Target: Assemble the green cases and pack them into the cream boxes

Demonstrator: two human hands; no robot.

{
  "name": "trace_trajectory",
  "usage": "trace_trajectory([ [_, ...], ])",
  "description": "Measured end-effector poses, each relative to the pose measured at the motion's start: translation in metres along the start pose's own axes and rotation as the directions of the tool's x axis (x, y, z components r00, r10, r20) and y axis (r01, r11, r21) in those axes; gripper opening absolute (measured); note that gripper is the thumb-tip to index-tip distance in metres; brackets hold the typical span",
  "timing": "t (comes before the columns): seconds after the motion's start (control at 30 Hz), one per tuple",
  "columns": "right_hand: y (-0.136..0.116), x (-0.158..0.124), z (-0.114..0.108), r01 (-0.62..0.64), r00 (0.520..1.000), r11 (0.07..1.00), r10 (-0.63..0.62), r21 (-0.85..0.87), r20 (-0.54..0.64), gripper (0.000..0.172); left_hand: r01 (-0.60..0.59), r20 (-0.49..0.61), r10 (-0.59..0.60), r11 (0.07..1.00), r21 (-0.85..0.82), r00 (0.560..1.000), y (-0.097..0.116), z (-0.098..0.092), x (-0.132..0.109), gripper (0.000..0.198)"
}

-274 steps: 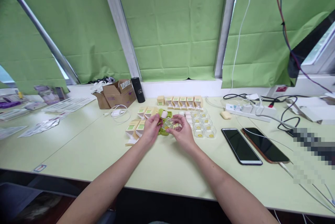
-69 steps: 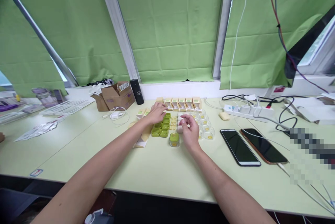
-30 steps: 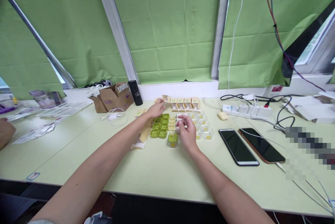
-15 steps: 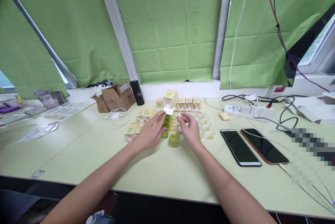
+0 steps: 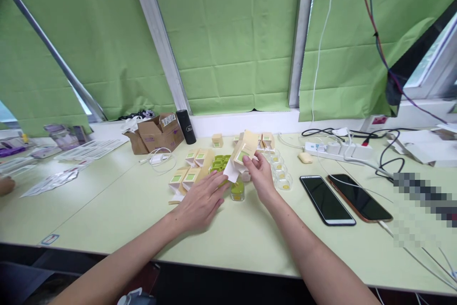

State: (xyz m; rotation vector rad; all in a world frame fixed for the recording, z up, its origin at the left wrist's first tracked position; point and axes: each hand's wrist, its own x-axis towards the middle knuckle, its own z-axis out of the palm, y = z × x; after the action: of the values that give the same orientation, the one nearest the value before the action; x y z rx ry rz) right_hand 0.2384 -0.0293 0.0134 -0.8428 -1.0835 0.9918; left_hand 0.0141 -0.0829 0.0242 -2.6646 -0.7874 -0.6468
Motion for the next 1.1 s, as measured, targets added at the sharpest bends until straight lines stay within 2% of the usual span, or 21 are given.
trace_trajectory([
  [0.1, -0.001, -0.001, 0.001, 0.048, 0.998, 0.997, -0.049, 0.066, 0.025, 0.062, 0.087, -0.147, -0.095, 0.994, -0.064, 0.984, -0.003, -0.003, 0.006, 0.034],
  [0.17, 0.000, -0.001, 0.001, 0.060, 0.997, 0.992, -0.065, 0.115, 0.039, 0.059, 0.180, -0.238, -0.211, 0.973, -0.145, 0.948, -0.006, -0.003, 0.015, 0.028],
  [0.23, 0.002, -0.001, 0.002, 0.055, 0.997, 0.988, -0.062, 0.146, 0.049, 0.058, 0.255, -0.280, -0.322, 0.934, -0.250, 0.904, -0.011, 0.000, 0.027, 0.033],
  [0.33, 0.008, -0.001, 0.001, 0.050, 0.995, 0.990, -0.062, 0.135, 0.080, 0.060, 0.350, -0.259, -0.458, 0.860, -0.372, 0.851, -0.020, 0.011, 0.043, 0.047],
  [0.47, 0.015, 0.000, -0.002, 0.134, 0.987, 0.991, -0.133, -0.003, 0.088, 0.052, 0.411, -0.186, -0.542, 0.782, -0.469, 0.819, -0.031, 0.026, 0.059, 0.061],
  [0.6, 0.013, -0.003, -0.002, 0.264, 0.964, 0.952, -0.254, -0.154, 0.085, 0.043, 0.355, -0.228, -0.493, 0.816, -0.456, 0.840, -0.037, 0.032, 0.067, 0.055],
  [0.7, 0.008, -0.005, -0.002, 0.341, 0.939, 0.917, -0.326, -0.204, 0.107, 0.046, 0.293, -0.282, -0.427, 0.862, -0.414, 0.859, -0.038, 0.034, 0.067, 0.048],
  [0.8, 0.007, -0.006, -0.004, 0.413, 0.911, 0.860, -0.393, -0.300, 0.124, 0.054, 0.243, -0.361, -0.378, 0.898, -0.367, 0.853, -0.037, 0.038, 0.061, 0.044],
  [0.9, 0.011, -0.006, -0.006, 0.433, 0.898, 0.816, -0.426, -0.382, 0.109, 0.060, 0.217, -0.451, -0.316, 0.941, -0.259, 0.834, -0.040, 0.045, 0.051, 0.042],
  [1.0, 0.017, -0.004, -0.009, 0.426, 0.895, 0.790, -0.439, -0.440, 0.078, 0.053, 0.156, -0.513, -0.201, 0.979, -0.130, 0.834, -0.047, 0.052, 0.040, 0.040],
  [1.1, 0.021, -0.003, -0.010, 0.430, 0.890, 0.772, -0.449, -0.468, 0.077, 0.047, 0.173, -0.517, -0.184, 0.982, -0.070, 0.836, -0.053, 0.056, 0.032, 0.039],
])
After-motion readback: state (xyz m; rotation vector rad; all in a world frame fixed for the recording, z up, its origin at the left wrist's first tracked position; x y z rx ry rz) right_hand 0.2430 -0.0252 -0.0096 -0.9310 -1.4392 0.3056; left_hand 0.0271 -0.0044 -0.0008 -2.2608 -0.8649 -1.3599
